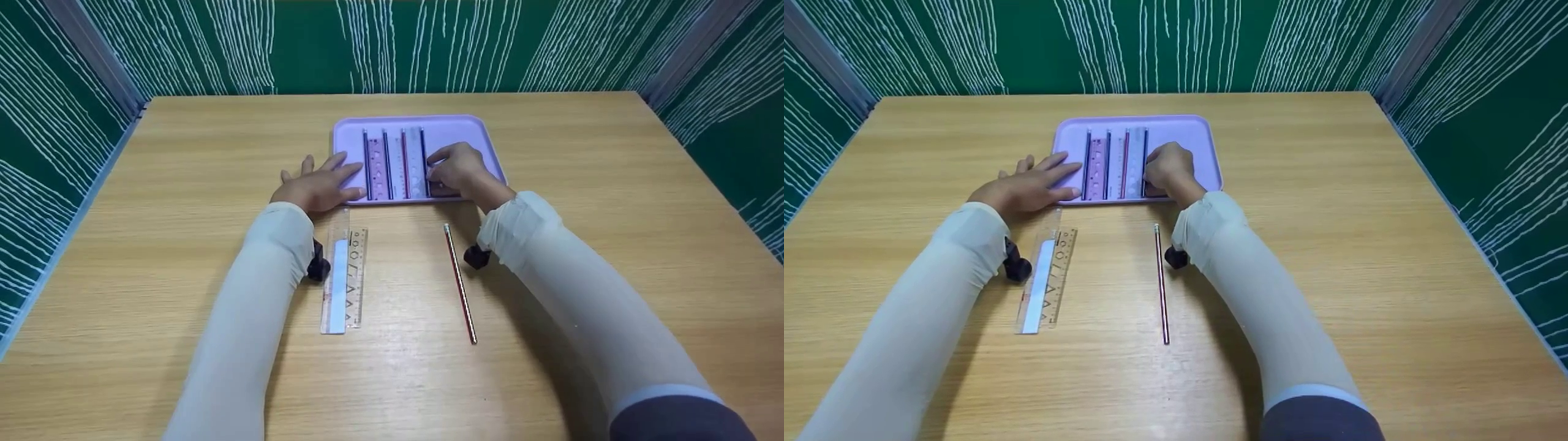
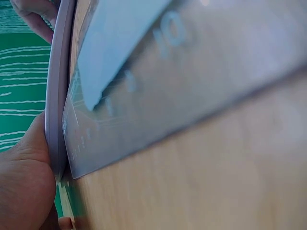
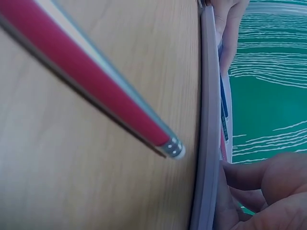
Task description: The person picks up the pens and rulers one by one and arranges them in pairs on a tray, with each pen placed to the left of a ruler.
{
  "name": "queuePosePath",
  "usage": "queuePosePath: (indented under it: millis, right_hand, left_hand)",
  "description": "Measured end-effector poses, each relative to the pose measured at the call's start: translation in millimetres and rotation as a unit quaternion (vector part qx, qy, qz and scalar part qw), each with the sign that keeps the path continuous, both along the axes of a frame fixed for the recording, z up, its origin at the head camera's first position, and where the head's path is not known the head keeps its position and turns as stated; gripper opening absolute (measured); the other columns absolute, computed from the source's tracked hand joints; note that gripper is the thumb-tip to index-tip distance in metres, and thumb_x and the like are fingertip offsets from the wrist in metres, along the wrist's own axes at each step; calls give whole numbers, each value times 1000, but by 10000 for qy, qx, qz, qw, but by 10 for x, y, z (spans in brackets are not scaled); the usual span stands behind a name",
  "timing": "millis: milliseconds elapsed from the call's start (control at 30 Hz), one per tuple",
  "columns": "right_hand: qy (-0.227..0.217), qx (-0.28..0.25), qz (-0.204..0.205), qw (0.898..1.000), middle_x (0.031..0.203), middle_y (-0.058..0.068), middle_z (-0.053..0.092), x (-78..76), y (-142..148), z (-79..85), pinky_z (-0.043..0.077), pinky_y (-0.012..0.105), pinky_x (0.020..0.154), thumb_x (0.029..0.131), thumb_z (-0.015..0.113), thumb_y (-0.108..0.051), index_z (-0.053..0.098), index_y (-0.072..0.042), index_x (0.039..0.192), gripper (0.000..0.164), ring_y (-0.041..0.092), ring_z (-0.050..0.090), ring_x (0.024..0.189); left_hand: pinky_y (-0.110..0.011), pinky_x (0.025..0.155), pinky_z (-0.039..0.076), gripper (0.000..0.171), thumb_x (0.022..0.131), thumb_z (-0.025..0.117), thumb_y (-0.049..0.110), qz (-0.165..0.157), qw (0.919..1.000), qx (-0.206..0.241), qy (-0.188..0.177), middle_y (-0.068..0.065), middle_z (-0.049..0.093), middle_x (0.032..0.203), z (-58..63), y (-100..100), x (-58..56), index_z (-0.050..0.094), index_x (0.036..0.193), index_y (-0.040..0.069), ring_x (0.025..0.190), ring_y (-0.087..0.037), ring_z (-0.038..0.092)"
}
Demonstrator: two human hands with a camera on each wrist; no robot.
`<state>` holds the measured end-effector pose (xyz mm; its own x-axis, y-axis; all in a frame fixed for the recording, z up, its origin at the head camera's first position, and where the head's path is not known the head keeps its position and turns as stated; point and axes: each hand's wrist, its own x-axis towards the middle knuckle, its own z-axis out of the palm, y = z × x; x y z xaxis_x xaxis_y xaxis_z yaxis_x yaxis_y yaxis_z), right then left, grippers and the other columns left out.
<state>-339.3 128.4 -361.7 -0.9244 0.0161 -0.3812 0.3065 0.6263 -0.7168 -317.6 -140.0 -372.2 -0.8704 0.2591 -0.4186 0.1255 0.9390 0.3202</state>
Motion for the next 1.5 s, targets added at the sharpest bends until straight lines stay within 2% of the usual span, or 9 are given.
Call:
queuePosePath:
  millis: [233,567,800,933,1100,1267,1500]
  right_hand:
    - [81,73,78,9999,130,9,60,52,9,42,60,31,91,101,61,-8,61,-10,140,40,22,65,110]
    - [716,-584,15,9957,126,10,59,209,-34,113,64,29,83,99,66,-10,57,-8,143,45,23,69,107]
    - [507,-1510,137,9871,121,13,56,382,-111,92,65,35,84,97,69,-7,52,-6,145,51,30,64,110]
    - [259,-1882,229,9815,120,15,53,495,-167,62,65,38,83,95,72,-6,48,-6,147,58,32,64,106]
    - [172,-2215,392,9742,118,16,57,628,-244,24,65,42,81,92,74,-4,47,-4,147,62,33,67,98]
    - [106,-2228,726,9721,114,17,62,752,-347,-3,65,40,82,90,76,-3,48,-3,146,64,32,70,97]
    - [32,-2019,1182,9723,114,18,64,941,-520,-30,66,38,76,88,81,-11,48,-2,145,67,35,73,96]
  left_hand:
    - [-78,115,-15,69,97,38,74,8,10000,33,9,18,-11,172,4,13,4,11,158,56,156,-42,-21]
    - [-78,115,-16,69,97,39,74,2,10000,93,10,18,-12,171,-1,-9,-4,11,158,56,155,-42,-23]
    - [-79,113,-16,69,98,37,74,-36,10000,79,2,17,-12,172,-6,-12,-18,10,159,56,155,-43,-23]
    - [-79,113,-16,68,98,37,74,-6,10000,59,-21,18,-12,171,-10,-6,-16,10,158,57,155,-42,-23]
    - [-80,113,-15,69,97,36,75,-33,10000,46,-1,17,-13,171,-10,-8,-18,10,159,56,155,-43,-23]
    - [-79,113,-15,70,98,35,75,-57,10000,33,0,16,-14,171,-4,-25,-13,9,159,55,155,-43,-23]
    - [-79,114,-16,69,98,36,74,-9,10000,68,-8,18,-13,171,-10,-18,0,10,159,56,155,-42,-23]
